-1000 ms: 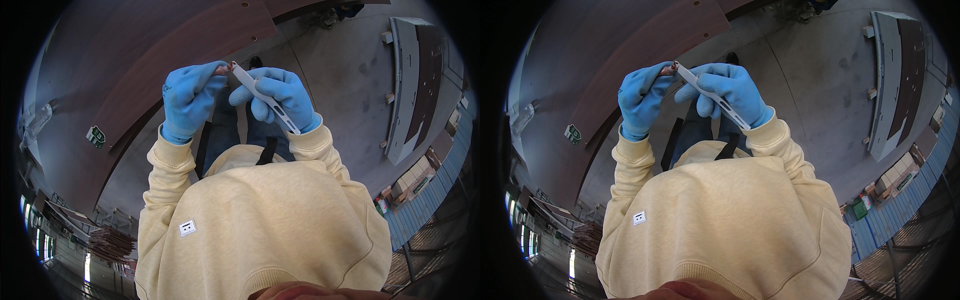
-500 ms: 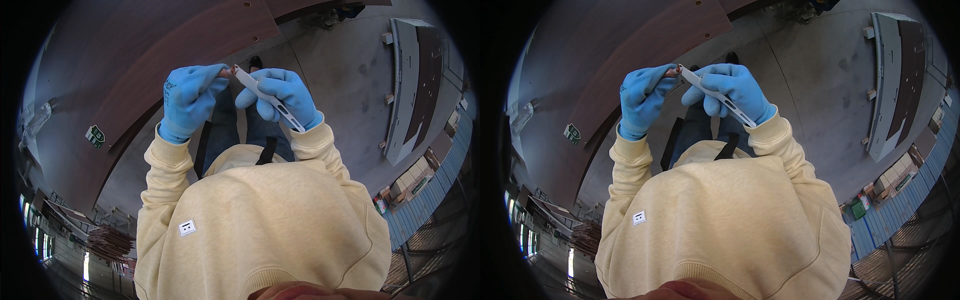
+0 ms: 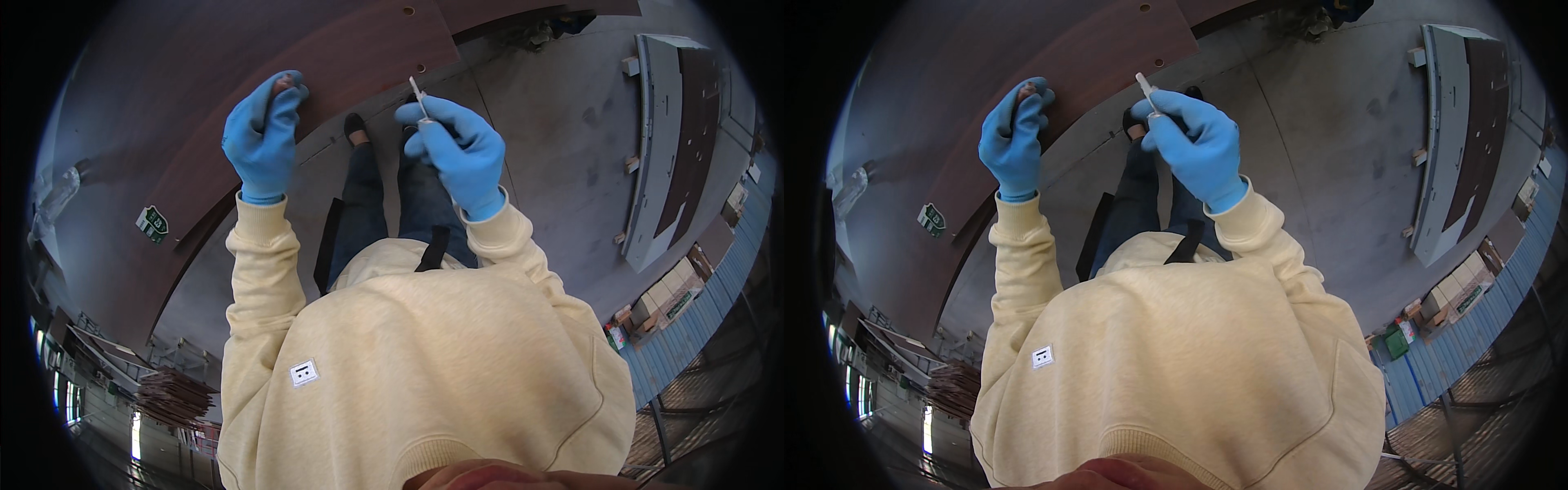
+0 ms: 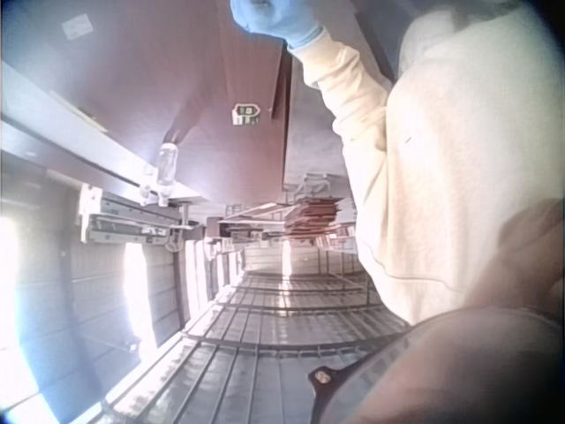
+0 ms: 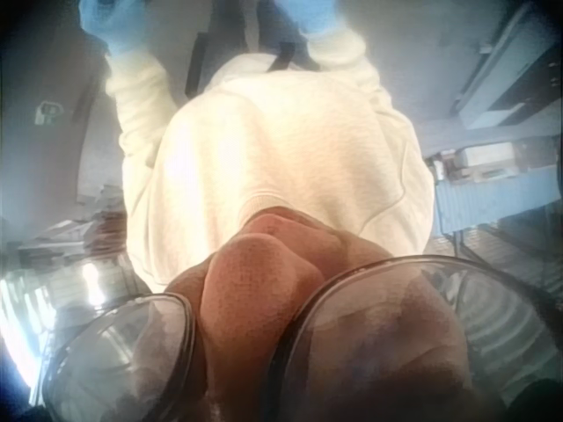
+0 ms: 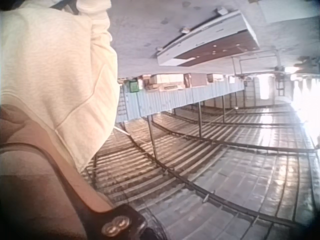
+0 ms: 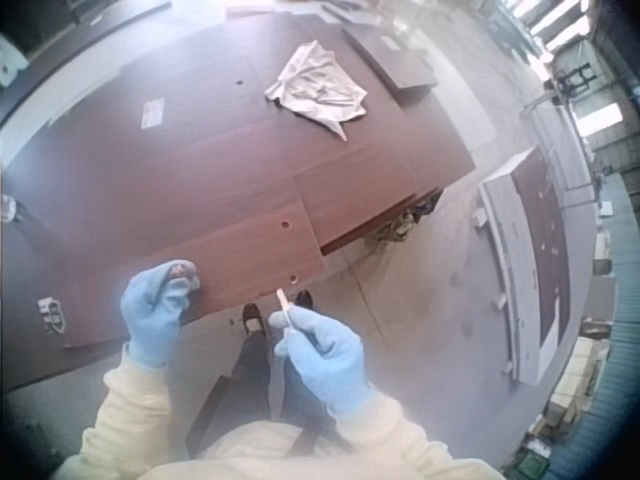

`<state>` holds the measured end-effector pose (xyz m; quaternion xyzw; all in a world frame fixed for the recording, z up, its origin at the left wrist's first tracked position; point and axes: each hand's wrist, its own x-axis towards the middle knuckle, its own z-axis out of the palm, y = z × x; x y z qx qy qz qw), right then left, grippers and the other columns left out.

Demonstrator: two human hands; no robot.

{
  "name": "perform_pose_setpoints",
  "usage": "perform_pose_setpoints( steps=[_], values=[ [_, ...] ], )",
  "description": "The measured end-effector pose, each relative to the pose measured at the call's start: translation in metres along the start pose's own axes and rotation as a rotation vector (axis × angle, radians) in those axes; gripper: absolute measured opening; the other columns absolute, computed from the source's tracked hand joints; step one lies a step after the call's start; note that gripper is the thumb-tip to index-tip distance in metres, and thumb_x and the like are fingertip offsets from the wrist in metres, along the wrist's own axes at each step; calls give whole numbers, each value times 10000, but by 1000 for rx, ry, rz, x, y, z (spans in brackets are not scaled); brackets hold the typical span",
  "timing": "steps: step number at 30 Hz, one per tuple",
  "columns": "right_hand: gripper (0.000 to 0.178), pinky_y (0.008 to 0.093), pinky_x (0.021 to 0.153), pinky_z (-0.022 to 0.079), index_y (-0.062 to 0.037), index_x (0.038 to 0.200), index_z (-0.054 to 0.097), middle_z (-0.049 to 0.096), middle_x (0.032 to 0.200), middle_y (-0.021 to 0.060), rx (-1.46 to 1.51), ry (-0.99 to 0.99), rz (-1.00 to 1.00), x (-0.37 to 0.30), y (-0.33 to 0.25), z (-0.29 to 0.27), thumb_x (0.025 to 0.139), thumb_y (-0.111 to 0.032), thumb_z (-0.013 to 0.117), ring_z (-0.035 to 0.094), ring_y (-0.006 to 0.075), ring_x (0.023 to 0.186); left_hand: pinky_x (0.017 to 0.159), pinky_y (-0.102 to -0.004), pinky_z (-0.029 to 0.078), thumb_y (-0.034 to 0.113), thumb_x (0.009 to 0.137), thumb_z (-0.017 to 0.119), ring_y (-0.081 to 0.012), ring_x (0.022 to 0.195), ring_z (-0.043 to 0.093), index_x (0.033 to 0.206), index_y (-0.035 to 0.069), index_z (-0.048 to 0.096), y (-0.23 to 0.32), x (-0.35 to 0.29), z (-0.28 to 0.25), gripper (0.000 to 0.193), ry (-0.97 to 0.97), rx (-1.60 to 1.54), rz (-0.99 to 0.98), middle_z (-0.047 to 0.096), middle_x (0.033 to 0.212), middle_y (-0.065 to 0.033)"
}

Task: The person trims the edge of a small wooden stick with a white utility knife, then uses a yellow utility knife to trim the same stick further. The person wipes the stick with a cloth and places it on a workbench with other tools and materials.

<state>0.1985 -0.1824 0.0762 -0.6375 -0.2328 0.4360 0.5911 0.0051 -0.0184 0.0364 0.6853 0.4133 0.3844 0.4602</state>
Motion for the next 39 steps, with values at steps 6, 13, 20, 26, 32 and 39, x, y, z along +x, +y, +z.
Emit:
perform_pose_setpoints(
  steps=[6, 13, 20, 26, 32, 39],
  values=[
    [280, 332, 662, 593, -12, 1184, 727, 764, 981, 170, -775, -53, -534, 14, 31, -5, 904, -11, 734, 735, 294, 734, 811, -295, 639, 74, 990, 763, -194, 894, 794, 1171, -10, 782, -21, 0, 0, 200, 24, 30, 143, 817, 1039, -114],
    [292, 336, 607, 578, -18, 1199, 731, 763, 966, 159, -870, -17, -518, 15, 33, 2, 909, -47, 742, 722, 287, 688, 840, -311, 640, 74, 982, 770, -206, 906, 799, 1163, 1, 788, -22, 1, -1, 196, 14, 90, 169, 818, 1043, -118],
    [274, 346, 581, 591, -33, 1189, 720, 774, 1043, 140, -925, -2, -529, 15, 43, 2, 934, -131, 697, 743, 279, 711, 851, -320, 643, 77, 984, 768, -212, 916, 799, 1169, 4, 785, -17, 2, 0, 199, 6, 76, 155, 815, 1059, -122],
    [316, 349, 552, 568, -50, 1239, 716, 754, 971, 100, -979, 20, -529, 15, 42, 6, 934, -132, 691, 698, 261, 647, 853, -325, 644, 83, 985, 769, -215, 923, 798, 1178, 6, 782, -18, 2, 0, 209, -5, 71, 142, 814, 1063, -124],
    [347, 360, 541, 557, -60, 1258, 718, 744, 951, 88, -1026, 56, -517, 10, 41, 10, 916, -115, 707, 687, 259, 636, 849, -321, 645, 81, 982, 772, -210, 914, 798, 1175, 7, 784, -24, 0, -2, 207, 2, 93, 141, 815, 1059, -122],
    [285, 348, 569, 566, -38, 1174, 731, 755, 976, 132, -947, 49, -495, -2, 43, -3, 891, -72, 741, 711, 281, 673, 816, -312, 644, 74, 977, 777, -202, 884, 796, 1157, 2, 789, -16, 4, 1, 193, 6, 105, 137, 816, 1027, -117]
  ],
)
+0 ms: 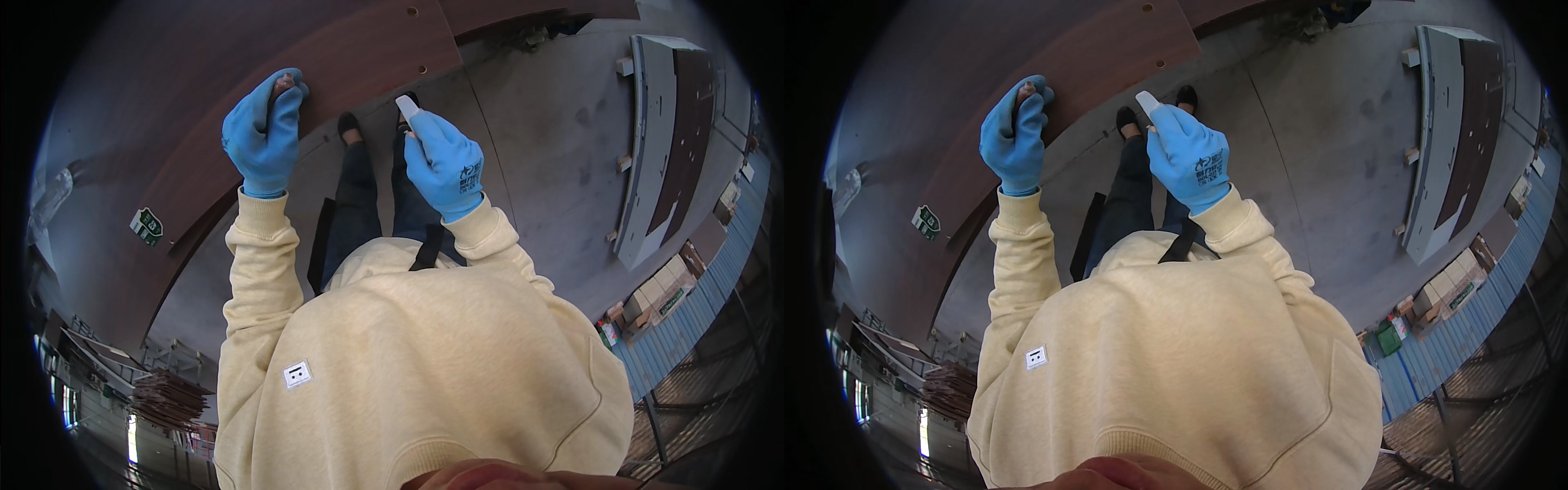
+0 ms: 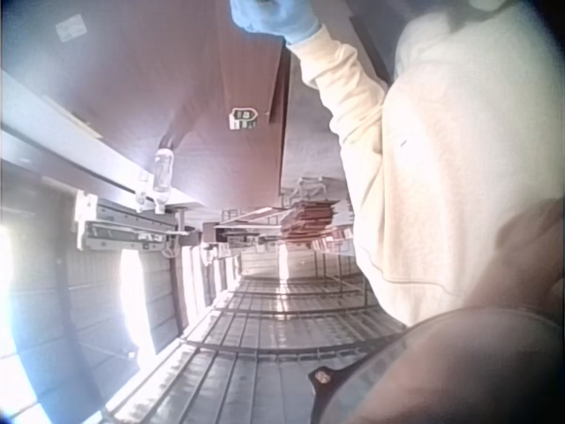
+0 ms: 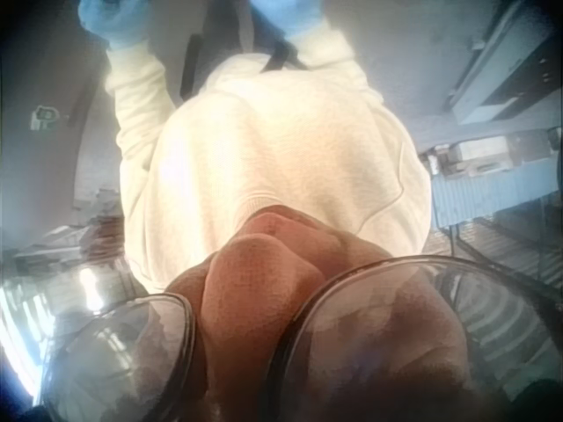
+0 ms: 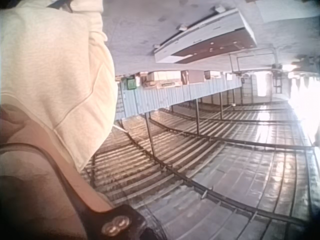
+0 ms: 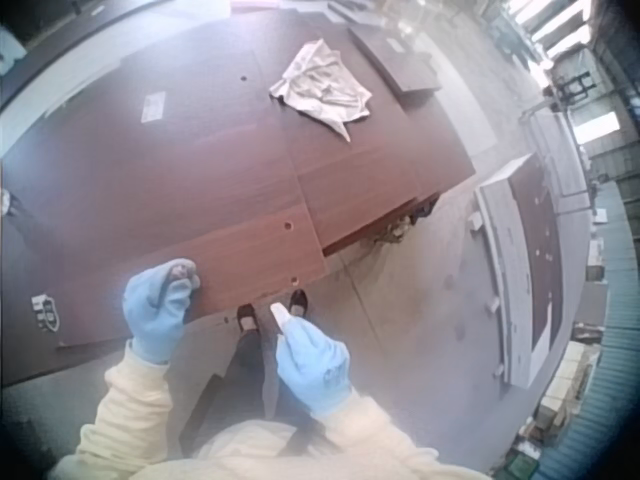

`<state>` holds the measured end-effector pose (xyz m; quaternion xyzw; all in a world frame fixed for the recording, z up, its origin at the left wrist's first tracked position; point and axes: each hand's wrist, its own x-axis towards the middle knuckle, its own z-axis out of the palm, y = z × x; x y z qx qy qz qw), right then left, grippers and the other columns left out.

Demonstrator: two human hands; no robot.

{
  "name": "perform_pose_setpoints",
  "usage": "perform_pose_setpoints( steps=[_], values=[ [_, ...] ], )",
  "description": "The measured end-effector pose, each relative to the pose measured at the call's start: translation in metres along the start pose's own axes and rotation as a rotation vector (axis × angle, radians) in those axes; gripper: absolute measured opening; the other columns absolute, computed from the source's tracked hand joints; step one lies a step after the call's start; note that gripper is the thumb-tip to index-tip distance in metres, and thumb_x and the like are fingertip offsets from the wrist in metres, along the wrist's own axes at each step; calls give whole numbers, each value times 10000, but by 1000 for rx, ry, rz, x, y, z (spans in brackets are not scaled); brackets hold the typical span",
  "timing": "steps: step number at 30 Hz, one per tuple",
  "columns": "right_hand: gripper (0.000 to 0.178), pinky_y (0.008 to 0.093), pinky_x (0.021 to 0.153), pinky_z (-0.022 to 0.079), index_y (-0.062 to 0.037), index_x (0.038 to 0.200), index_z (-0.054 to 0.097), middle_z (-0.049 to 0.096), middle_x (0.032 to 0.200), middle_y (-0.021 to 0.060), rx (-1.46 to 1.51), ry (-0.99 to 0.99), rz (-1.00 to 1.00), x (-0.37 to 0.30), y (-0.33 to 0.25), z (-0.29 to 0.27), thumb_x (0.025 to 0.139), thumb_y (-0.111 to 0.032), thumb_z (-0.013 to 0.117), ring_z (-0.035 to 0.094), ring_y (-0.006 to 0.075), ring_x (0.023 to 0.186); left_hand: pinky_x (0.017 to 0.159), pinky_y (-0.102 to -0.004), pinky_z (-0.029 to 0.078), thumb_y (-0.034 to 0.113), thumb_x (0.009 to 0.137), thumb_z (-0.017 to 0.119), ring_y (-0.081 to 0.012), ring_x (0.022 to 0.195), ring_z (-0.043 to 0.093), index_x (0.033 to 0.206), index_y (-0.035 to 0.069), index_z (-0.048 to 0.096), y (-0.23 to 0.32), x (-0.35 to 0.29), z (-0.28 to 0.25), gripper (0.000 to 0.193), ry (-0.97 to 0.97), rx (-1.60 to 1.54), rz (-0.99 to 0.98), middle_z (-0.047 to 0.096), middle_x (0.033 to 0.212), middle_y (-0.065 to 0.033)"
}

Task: The person trims the edge of a small wooden stick with a white utility knife, then uses a yellow utility knife to trim the same stick further. The person wipes the stick with a cloth and places it on a workbench with other tools and materials.

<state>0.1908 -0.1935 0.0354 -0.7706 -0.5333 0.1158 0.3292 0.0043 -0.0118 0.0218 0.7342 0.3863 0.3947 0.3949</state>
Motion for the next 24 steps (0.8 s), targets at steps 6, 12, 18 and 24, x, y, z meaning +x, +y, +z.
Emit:
perform_pose_setpoints(
  steps=[6, 12, 18, 24],
  values=[
    [250, 350, 568, 565, -30, 1141, 725, 760, 987, 143, -2, 32, -32, 11, -2, 4, 895, -73, 741, 714, 285, 675, 812, -308, 642, 67, 976, 776, -201, 876, 795, 1154, -4, 787, 1, -1, 0, 192, 6, 16, 9, 815, 1011, -113],
    [281, 330, 607, 570, -22, 1182, 741, 761, 974, 167, 49, -7, 31, 15, -10, 5, 902, -42, 747, 720, 284, 692, 813, -307, 638, 72, 975, 779, -195, 879, 794, 1154, -1, 789, -1, -1, 1, 193, 13, 9, 28, 816, 1009, -108],
    [280, 338, 610, 569, -30, 1186, 745, 761, 970, 162, 46, -58, 23, 15, -15, 3, 907, -48, 739, 717, 286, 702, 820, -304, 634, 80, 972, 786, -194, 887, 794, 1159, 3, 790, -2, -2, 0, 202, 14, 22, 31, 817, 1017, -107],
    [265, 344, 620, 576, -26, 1172, 744, 760, 972, 163, 35, -10, 33, 18, -15, 0, 909, -58, 734, 723, 292, 716, 818, -301, 633, 78, 971, 785, -197, 889, 796, 1162, 3, 790, -3, -2, 0, 205, 13, 27, 33, 817, 1030, -113]
  ],
)
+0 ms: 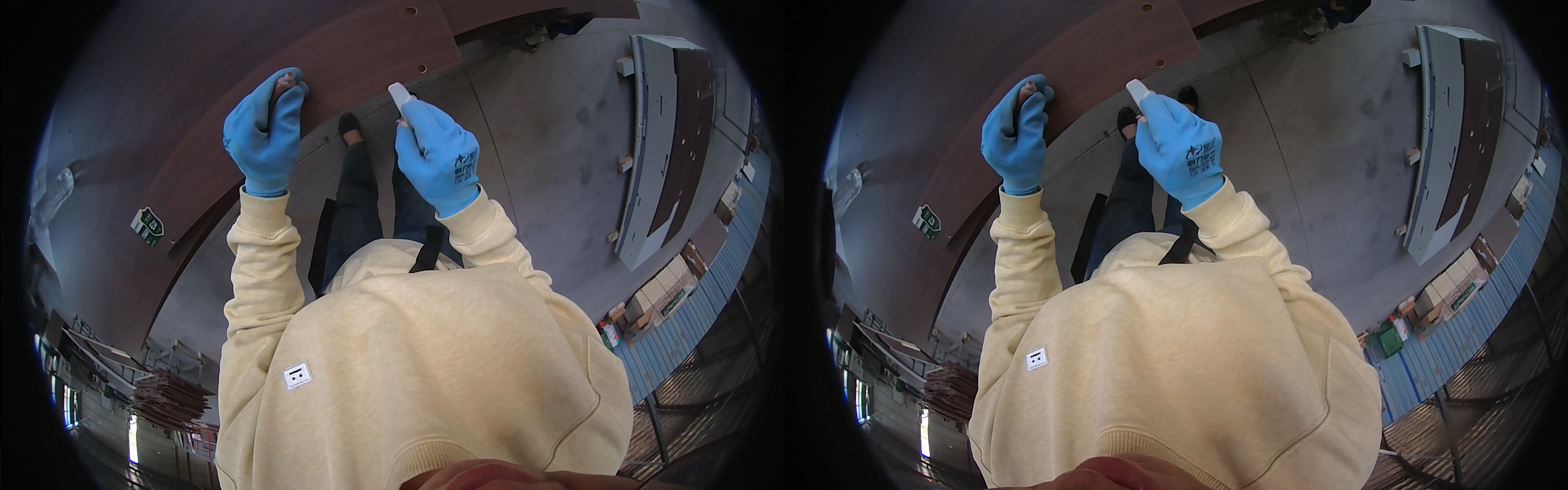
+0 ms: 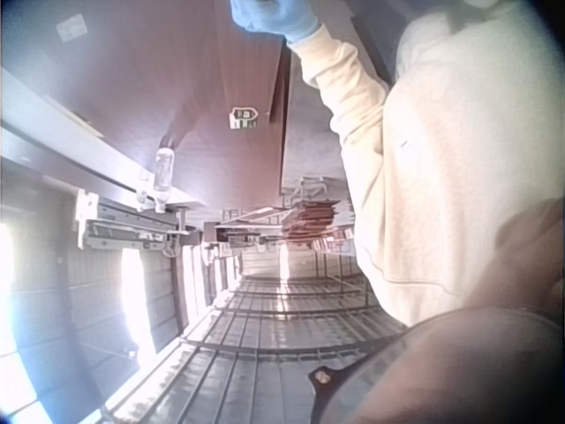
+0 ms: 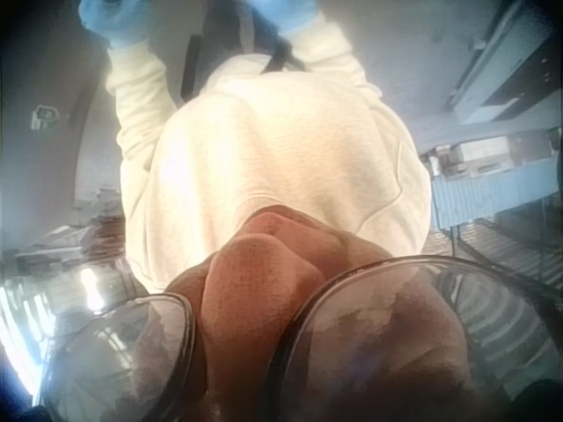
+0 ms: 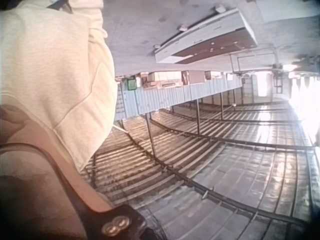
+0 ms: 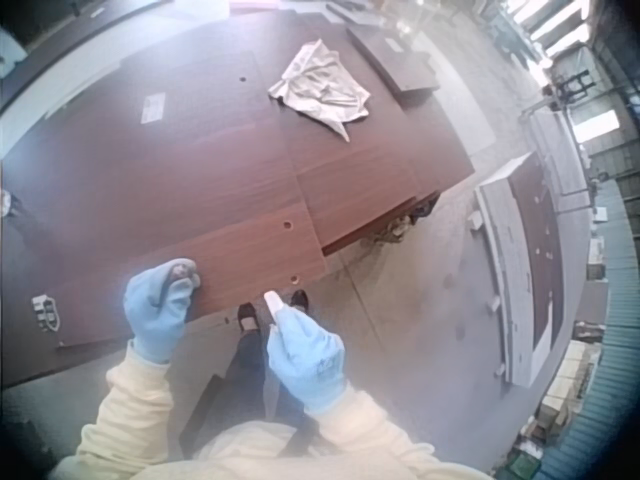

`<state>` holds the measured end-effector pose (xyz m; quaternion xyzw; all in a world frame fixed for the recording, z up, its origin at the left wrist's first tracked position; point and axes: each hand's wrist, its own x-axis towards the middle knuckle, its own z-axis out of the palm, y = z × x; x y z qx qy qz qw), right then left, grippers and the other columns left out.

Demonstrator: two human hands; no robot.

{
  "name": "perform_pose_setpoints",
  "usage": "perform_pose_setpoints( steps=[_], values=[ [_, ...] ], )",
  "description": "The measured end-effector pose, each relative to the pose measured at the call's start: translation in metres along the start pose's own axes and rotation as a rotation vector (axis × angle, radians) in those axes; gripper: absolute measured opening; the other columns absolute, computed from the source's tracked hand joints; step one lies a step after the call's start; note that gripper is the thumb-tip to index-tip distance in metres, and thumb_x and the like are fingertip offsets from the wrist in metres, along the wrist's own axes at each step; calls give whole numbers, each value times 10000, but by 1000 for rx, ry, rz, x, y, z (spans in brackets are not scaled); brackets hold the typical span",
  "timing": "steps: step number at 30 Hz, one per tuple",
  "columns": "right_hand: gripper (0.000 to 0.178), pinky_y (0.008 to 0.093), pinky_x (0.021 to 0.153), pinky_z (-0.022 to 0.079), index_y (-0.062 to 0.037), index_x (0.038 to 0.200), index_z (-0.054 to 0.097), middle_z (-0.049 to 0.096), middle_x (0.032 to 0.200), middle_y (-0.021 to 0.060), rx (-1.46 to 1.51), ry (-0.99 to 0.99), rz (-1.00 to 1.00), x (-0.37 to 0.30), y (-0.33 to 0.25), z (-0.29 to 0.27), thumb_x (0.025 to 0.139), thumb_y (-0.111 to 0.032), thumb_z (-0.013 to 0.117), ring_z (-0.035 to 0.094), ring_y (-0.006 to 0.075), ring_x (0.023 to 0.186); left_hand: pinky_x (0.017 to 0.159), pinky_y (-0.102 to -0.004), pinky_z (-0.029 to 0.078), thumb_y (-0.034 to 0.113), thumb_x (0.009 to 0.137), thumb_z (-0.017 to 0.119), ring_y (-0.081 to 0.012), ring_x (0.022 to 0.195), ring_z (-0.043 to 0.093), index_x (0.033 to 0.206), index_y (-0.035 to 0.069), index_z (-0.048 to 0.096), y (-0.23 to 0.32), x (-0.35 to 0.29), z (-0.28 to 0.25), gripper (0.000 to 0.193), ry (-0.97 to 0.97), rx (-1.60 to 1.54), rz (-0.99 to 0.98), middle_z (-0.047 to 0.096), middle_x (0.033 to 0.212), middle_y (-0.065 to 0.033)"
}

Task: The person trims the edge of a small wooden stick with a white utility knife, then uses a yellow utility knife to trim the same stick further. The person wipes the stick with a cloth and places it on a workbench with other tools and materials.

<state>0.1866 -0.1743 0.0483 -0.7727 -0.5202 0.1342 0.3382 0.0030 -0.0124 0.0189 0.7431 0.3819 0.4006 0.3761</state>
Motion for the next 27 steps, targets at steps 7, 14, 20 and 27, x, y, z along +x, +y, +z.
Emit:
perform_pose_setpoints(
  steps=[7, 14, 20, 27],
  values=[
    [293, 346, 554, 575, -33, 1190, 717, 766, 1005, 132, -16, -29, -55, -3, 2, 14, 919, -144, 710, 715, 266, 665, 811, -299, 635, 66, 965, 787, -201, 892, 798, 1159, 2, 790, 0, 1, 0, 204, -4, 16, 14, 818, 1034, -112],
    [222, 333, 574, 571, -30, 1146, 728, 753, 916, 151, 32, -102, -49, -7, -12, 10, 942, -114, 701, 718, 288, 666, 783, -290, 629, 76, 960, 797, -191, 861, 793, 1152, 7, 793, 0, 0, 2, 204, 12, 18, 26, 819, 1008, -99],
    [191, 337, 558, 586, -23, 1098, 687, 750, 1010, 149, 27, -89, -97, -10, -12, 11, 937, -126, 698, 716, 275, 675, 763, -286, 619, 84, 957, 803, -184, 842, 789, 1148, 6, 794, -2, 1, 3, 206, 26, 18, 65, 817, 988, -103],
    [237, 306, 634, 577, -1, 1174, 727, 762, 924, 149, 282, -9, 3, -11, -11, 7, 939, -27, 714, 720, 216, 697, 762, -286, 620, 88, 958, 804, -187, 843, 791, 1145, 10, 794, -4, 1, 3, 203, 25, -1, 54, 818, 985, -98]
  ],
)
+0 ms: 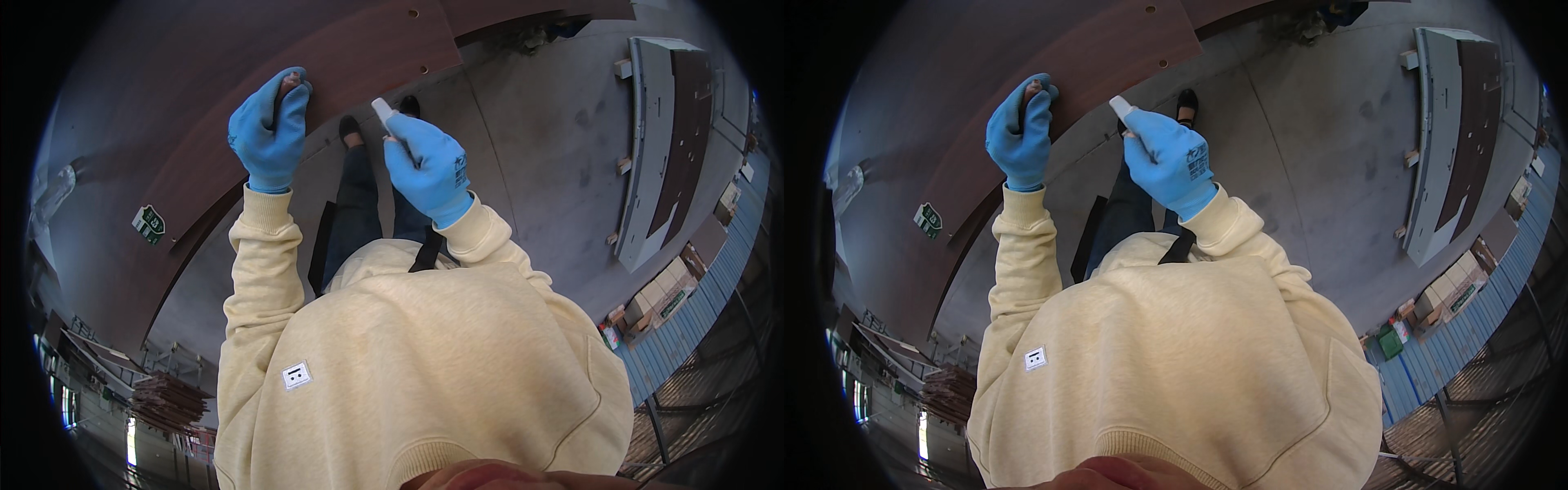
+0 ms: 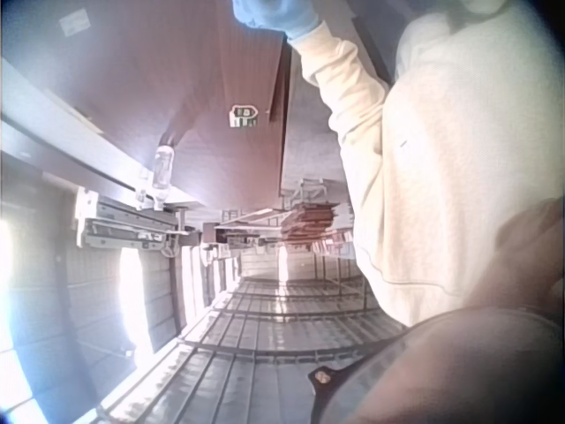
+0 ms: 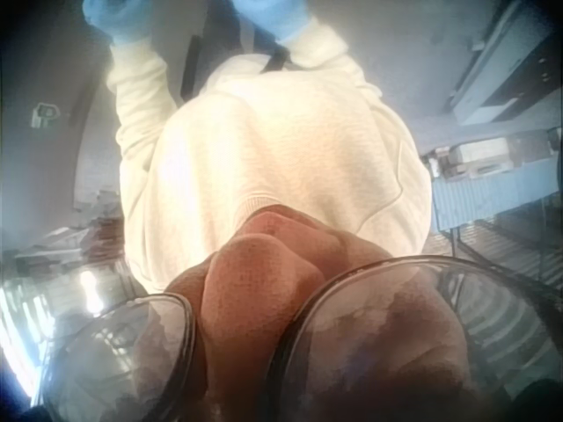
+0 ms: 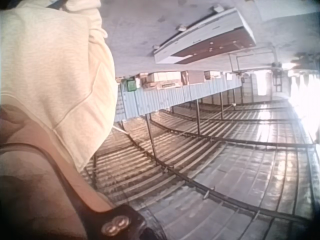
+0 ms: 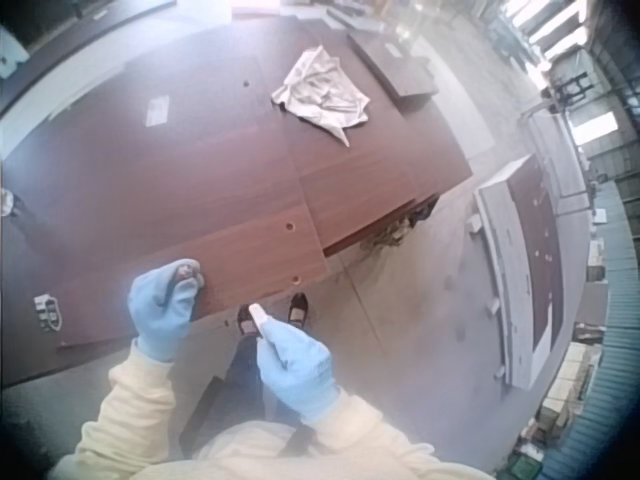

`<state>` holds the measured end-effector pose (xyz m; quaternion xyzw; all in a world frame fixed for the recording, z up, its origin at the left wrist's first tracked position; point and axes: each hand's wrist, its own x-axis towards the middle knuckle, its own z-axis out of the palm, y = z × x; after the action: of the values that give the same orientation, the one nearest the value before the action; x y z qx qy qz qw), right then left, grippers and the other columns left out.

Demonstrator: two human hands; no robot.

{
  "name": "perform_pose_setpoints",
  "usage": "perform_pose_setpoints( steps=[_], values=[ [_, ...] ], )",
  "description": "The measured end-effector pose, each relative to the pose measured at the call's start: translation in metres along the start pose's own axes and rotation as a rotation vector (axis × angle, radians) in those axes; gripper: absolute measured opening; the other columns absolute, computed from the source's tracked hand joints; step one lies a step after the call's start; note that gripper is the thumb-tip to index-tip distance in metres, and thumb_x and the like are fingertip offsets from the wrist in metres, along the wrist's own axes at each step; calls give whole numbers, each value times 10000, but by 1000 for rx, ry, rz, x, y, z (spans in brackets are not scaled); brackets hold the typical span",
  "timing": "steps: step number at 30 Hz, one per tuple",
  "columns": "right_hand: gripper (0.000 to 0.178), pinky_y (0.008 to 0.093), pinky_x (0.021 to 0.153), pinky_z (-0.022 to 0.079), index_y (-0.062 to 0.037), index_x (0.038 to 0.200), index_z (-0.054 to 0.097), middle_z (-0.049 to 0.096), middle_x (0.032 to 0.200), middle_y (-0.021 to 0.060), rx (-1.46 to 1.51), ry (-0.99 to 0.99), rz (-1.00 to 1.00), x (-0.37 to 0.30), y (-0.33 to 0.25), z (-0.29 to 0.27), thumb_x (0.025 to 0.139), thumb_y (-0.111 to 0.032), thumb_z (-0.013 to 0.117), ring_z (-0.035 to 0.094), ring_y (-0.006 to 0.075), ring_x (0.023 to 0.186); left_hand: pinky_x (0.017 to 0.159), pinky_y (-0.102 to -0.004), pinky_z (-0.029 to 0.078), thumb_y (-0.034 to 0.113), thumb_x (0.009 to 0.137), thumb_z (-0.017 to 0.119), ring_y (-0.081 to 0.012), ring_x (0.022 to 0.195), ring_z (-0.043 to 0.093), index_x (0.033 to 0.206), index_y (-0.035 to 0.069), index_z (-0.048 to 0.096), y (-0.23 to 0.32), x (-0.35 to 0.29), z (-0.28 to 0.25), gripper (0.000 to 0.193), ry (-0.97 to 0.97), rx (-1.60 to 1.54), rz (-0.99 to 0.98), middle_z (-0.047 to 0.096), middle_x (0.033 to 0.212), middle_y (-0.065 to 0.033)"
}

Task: The person trims the edge of a small wooden stick with a white utility knife, then uses a yellow utility knife to trim the same stick further. The person wipes the stick with a cloth and places it on a workbench with other tools and materials.

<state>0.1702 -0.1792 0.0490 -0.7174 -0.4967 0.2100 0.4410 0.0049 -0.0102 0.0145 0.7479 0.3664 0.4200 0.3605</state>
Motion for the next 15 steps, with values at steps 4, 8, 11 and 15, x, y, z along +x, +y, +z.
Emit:
perform_pose_setpoints(
  steps=[4, 8, 11, 15],
  values=[
    [244, 288, 692, 601, 3, 1220, 726, 791, 1023, 135, 233, -28, 213, -6, 8, -1, 985, -47, 685, 749, 169, 776, 765, -288, 628, 92, 962, 800, -188, 849, 793, 1149, 15, 793, 0, 0, -1, 202, -7, 26, 15, 818, 989, -95],
    [253, 271, 731, 615, 0, 1249, 724, 797, 1117, 127, 350, -61, 308, -10, 10, -2, 1015, -72, 658, 768, 165, 822, 770, -291, 633, 85, 963, 797, -191, 851, 793, 1153, 12, 790, 2, 1, -2, 203, -16, 37, 17, 818, 990, -99],
    [266, 269, 722, 610, -3, 1263, 722, 797, 1121, 118, 400, -136, 410, -10, 8, -11, 1021, -87, 651, 766, 162, 815, 775, -291, 634, 76, 962, 795, -193, 854, 793, 1155, 5, 788, 5, -1, -2, 206, -26, 36, -14, 818, 995, -102],
    [291, 261, 711, 605, -13, 1291, 721, 797, 1122, 115, 456, -158, 505, -5, 7, -14, 1024, -104, 653, 766, 155, 816, 781, -289, 635, 66, 961, 792, -192, 857, 794, 1151, 1, 788, 4, -2, -1, 201, -22, 29, -42, 818, 1007, -107]
  ],
)
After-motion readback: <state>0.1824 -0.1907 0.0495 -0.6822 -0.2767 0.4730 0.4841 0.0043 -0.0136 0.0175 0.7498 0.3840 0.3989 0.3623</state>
